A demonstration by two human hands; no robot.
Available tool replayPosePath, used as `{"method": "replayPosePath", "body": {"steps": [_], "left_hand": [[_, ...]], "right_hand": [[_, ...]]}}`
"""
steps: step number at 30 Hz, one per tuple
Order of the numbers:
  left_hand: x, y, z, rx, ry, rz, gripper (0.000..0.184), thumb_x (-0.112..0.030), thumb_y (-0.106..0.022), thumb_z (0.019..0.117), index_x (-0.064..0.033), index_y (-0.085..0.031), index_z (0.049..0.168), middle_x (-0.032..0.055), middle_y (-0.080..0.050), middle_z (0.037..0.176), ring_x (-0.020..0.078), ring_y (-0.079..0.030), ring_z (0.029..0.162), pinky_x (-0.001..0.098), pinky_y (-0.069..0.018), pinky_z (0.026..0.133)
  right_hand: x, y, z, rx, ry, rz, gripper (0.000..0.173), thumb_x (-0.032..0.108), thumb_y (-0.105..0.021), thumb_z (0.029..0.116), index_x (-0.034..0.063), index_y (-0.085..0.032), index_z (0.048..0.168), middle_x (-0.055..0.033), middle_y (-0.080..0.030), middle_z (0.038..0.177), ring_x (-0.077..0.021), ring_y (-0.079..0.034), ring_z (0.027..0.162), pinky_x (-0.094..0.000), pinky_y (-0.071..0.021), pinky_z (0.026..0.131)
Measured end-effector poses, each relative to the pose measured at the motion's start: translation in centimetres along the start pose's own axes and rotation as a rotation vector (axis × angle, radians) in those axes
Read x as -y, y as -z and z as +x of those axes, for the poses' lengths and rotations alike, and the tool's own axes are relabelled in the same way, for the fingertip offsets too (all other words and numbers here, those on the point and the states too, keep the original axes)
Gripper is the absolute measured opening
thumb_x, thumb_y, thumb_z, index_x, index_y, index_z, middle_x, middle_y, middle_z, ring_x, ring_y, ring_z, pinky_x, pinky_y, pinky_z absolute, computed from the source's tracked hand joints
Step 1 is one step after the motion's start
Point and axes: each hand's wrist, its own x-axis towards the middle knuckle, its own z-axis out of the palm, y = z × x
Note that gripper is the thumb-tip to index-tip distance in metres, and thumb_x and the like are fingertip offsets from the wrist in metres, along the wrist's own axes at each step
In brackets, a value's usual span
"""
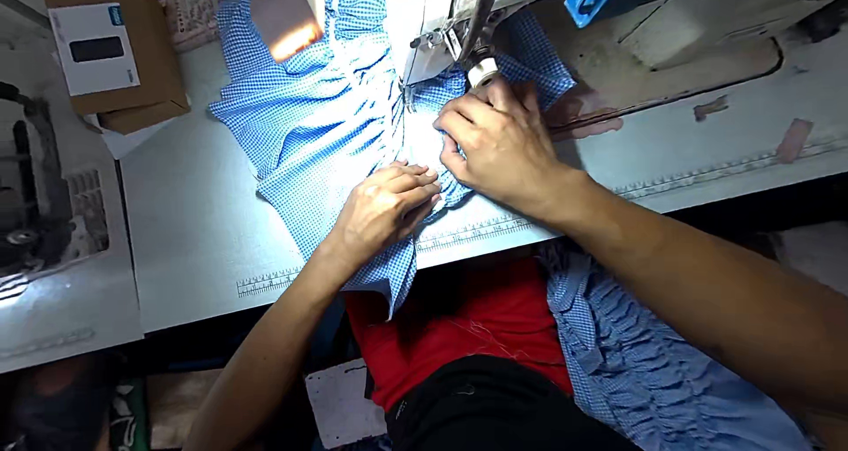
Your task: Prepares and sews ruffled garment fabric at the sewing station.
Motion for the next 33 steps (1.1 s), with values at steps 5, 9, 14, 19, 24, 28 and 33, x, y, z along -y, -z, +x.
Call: {"method": "replayPosePath", "body": {"steps": [5,9,14,19,24,28,33], "left_hand": [[1.9,0.7,0.8,0.021,-0.073,-0.042,0.024,-0.021,-0.061,0.1029,-0.0077,-0.08,0.11,0.0084,-0.075,0.122,0.0238,-0.066,0.125,0.0414,-0.0455,0.116],[3.0,1.3,1.5,0.034,-0.08,-0.081,0.034,-0.038,-0.067,0.0996,-0.0072,-0.08,0.105,0.0085,-0.077,0.115,0.0236,-0.066,0.124,0.0417,-0.045,0.116],[2.1,0.6,3.4,-0.01,0.183,0.071,0.024,-0.032,-0.068,0.0976,-0.0114,-0.08,0.099,0.0042,-0.076,0.101,0.0199,-0.07,0.103,0.0357,-0.0552,0.092],[-1.2,-0.5,2.5,-0.114,0.294,0.054,0.01,-0.018,-0.072,0.0903,-0.0104,-0.078,0.09,0.0042,-0.068,0.083,0.0221,-0.066,0.088,0.0389,-0.0539,0.079],[-3.1,-1.6,0.4,-0.197,0.283,-0.079,0.007,-0.014,-0.074,0.0913,-0.0096,-0.08,0.091,0.0016,-0.076,0.093,0.0159,-0.07,0.098,0.0408,-0.0488,0.108],[-3.0,-1.7,0.5,-0.196,0.302,0.012,0.01,-0.018,-0.072,0.0927,-0.0119,-0.079,0.089,0.0012,-0.072,0.091,0.0179,-0.065,0.098,0.0354,-0.0517,0.093],[-0.7,-1.3,1.6,-0.21,0.272,0.067,0.017,-0.022,-0.069,0.095,-0.0109,-0.079,0.087,0.0035,-0.073,0.09,0.0208,-0.066,0.097,0.0377,-0.0508,0.092]], "right_hand": [[-0.5,-0.3,1.7,-0.011,-0.025,-0.042,0.03,0.02,-0.044,0.1017,0.007,-0.067,0.114,-0.0201,-0.067,0.119,-0.0464,-0.059,0.115,-0.0631,-0.0415,0.089],[-0.7,-0.7,3.1,-0.039,-0.084,-0.074,0.03,0.021,-0.044,0.1027,0.0047,-0.067,0.114,-0.0258,-0.067,0.114,-0.0497,-0.059,0.116,-0.0651,-0.0427,0.092],[-0.8,-1.2,4.0,-0.134,-0.15,-0.118,0.032,0.024,-0.046,0.104,0.0052,-0.07,0.112,-0.024,-0.068,0.123,-0.0458,-0.059,0.122,-0.0623,-0.0419,0.1],[1.5,-0.4,0.5,-0.107,-0.104,0.108,0.029,0.024,-0.049,0.1054,0.0106,-0.073,0.115,-0.0138,-0.069,0.113,-0.0366,-0.062,0.111,-0.0514,-0.049,0.093],[-0.5,-1.1,-0.6,-0.087,-0.082,0.13,0.029,0.021,-0.049,0.1048,0.0134,-0.073,0.119,-0.0108,-0.069,0.122,-0.0354,-0.062,0.109,-0.049,-0.051,0.09],[-0.4,-1.0,-0.1,-0.073,-0.068,0.101,0.029,0.018,-0.048,0.1033,0.0117,-0.073,0.117,-0.0124,-0.068,0.12,-0.0362,-0.061,0.11,-0.0488,-0.0505,0.09],[-0.7,-1.6,1.0,-0.068,-0.062,0.081,0.033,0.019,-0.047,0.1041,0.0132,-0.072,0.124,-0.0146,-0.068,0.124,-0.0373,-0.062,0.114,-0.0499,-0.0498,0.096]]}}
